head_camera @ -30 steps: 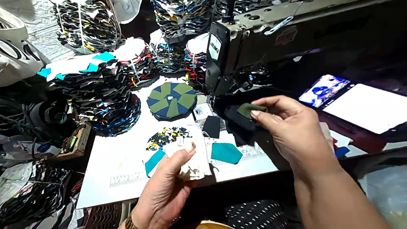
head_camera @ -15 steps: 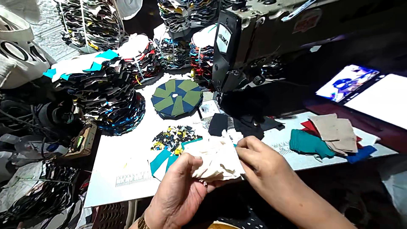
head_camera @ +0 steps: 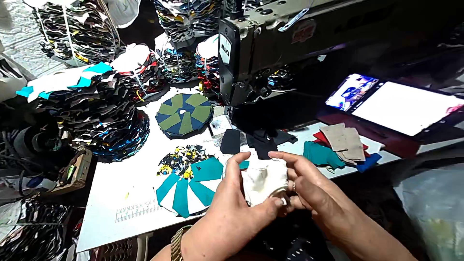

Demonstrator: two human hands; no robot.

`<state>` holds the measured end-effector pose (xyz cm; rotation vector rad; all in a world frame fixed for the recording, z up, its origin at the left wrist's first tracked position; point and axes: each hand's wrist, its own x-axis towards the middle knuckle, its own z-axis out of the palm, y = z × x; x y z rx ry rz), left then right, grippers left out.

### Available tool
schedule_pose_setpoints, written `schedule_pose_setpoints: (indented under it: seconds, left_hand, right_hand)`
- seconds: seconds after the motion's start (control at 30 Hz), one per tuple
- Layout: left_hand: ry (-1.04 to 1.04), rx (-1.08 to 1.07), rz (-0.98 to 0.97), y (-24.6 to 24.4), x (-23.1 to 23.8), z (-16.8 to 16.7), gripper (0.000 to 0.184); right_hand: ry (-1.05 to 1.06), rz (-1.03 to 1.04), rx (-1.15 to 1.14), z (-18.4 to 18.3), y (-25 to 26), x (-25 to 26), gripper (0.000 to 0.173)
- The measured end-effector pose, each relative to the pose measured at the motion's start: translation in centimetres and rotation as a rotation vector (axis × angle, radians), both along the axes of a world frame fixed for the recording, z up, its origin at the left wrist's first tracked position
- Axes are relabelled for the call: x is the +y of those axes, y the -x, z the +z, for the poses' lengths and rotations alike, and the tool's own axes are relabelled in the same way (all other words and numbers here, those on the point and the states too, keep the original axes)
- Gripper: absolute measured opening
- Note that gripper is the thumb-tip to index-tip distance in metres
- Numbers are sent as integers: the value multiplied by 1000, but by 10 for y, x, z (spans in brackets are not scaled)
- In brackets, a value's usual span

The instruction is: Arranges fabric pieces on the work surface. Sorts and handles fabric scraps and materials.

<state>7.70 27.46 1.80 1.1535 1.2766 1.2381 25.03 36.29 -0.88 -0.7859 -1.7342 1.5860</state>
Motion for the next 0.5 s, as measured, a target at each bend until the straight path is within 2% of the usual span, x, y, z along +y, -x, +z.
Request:
schedule_pose_setpoints:
  seconds: [0.07, 0.1, 0.23, 0.33, 0.5]
  left_hand:
    - [-18, -14, -63, -6, 4, 2, 77]
    - [-21, -14, -85, -8, 6, 3, 73]
    - [0, 14, -81, -11, 12, 0, 60]
    - [24, 2, -76, -10, 15, 2, 59]
    - [-28, 98, -84, -3, 17, 5, 60]
  right_hand:
    - [-26, -104, -32, 1, -3, 0, 51]
    - [-31, -138, -58, 2, -6, 1, 45]
    - [-47, -132, -33, 6, -21, 7, 49]
    - [-62, -145, 12, 9, -30, 13, 52]
    - [-58, -231, 14, 13, -36, 20, 48]
